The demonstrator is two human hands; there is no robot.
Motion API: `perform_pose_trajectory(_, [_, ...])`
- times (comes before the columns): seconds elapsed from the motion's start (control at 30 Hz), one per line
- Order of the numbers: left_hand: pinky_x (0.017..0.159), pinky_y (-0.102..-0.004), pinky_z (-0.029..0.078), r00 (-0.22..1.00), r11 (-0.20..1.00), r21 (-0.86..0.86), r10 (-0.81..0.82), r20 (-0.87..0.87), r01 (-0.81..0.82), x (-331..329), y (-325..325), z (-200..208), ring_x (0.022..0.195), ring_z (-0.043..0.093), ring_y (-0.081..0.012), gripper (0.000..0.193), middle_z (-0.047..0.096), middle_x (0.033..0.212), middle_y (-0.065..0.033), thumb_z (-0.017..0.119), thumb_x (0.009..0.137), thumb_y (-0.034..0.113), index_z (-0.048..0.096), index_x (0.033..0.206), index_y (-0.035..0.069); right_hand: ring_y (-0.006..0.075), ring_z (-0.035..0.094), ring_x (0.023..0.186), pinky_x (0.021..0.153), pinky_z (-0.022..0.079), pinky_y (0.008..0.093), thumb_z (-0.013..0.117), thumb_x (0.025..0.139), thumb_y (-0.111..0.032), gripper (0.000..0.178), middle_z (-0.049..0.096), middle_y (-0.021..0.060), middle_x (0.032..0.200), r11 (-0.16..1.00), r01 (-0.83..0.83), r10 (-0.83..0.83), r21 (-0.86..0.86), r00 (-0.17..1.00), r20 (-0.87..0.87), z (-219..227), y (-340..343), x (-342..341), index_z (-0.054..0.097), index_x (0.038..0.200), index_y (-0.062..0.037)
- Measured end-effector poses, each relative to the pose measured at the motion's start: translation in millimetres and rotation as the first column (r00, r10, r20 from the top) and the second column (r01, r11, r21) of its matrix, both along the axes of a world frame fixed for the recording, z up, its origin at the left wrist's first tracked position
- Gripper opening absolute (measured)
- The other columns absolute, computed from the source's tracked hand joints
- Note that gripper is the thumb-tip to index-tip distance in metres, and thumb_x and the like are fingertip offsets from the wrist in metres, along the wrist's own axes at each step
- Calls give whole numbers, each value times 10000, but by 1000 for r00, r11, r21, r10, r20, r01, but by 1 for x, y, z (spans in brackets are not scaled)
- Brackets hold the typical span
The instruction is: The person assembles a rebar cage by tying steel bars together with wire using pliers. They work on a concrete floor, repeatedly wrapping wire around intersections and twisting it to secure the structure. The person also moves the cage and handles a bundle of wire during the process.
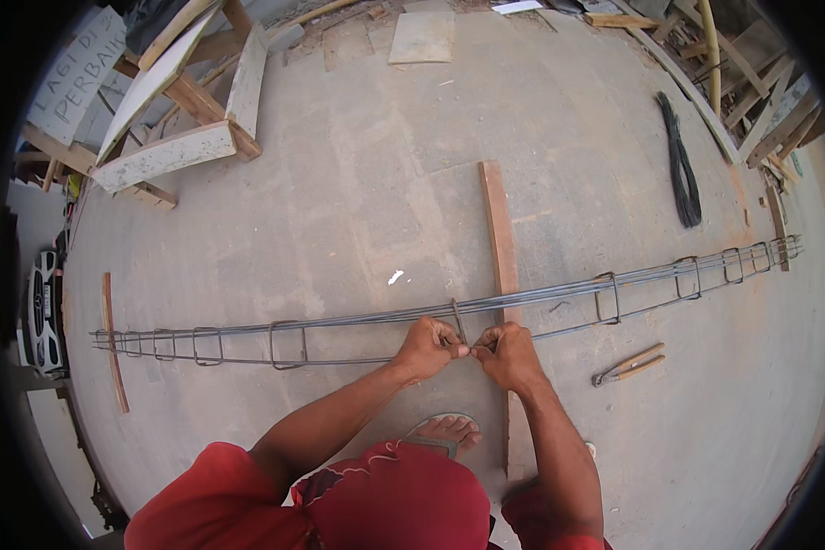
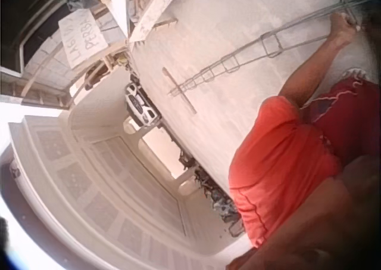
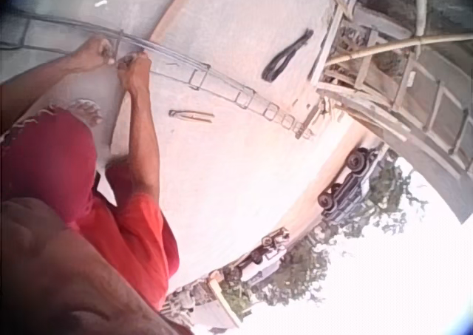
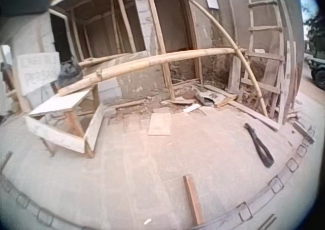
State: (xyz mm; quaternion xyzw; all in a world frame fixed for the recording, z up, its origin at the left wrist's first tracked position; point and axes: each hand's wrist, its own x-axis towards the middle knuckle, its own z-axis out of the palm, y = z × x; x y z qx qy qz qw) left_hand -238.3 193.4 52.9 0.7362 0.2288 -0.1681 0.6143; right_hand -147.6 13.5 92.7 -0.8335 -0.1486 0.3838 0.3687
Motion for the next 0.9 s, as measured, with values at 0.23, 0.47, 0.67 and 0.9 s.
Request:
perform_pose_trajectory(0.23, [631, -421, 498, 977, 971, 228, -112, 183, 69, -13, 3, -3, 631, 659, -247, 229, 683, 691, -180, 887, 789, 158, 753, 823, -25, 204, 725, 654, 665, 581, 358, 890, 722, -63, 164, 772, 170, 753, 923, -369, 372, -110, 928, 11, 5, 35, 46, 831, 866, -11])
perform_pose_trajectory(0.47, [688, -511, 498, 980, 934, 356, -40, 194, -33, -28, -30, -9, 769, 681, -437, 288, 659, 754, -202, 813, 887, 256, 672, 878, 6, 269, 671, 961, 945, 472, 487, 961, 602, -181, 268, 753, 66, 845, 891, -420, 433, -171, 677, 595, 12, 21, 27, 835, 819, -87])
perform_pose_trajectory(0.67, [751, -530, 507, 974, 926, 373, -27, 224, -60, -30, -36, -15, 869, 685, -444, 283, 678, 838, -213, 791, 886, 268, 667, 907, 15, 299, 611, 1041, 983, 374, 486, 874, 693, -191, 203, 721, 64, 913, 919, -384, 308, -86, 567, 764, -24, -12, -1, 809, 856, -88])
perform_pose_trajectory(0.9, [789, -532, 513, 968, 924, 376, -28, 251, -71, -29, -34, -8, 917, 683, -445, 280, 684, 869, -214, 779, 886, 259, 654, 899, 9, 344, 646, 898, 861, 433, 487, 726, 789, 2, 108, 710, 128, 925, 888, -397, 62, 234, 607, 792, -50, -19, -19, 731, 892, -30])
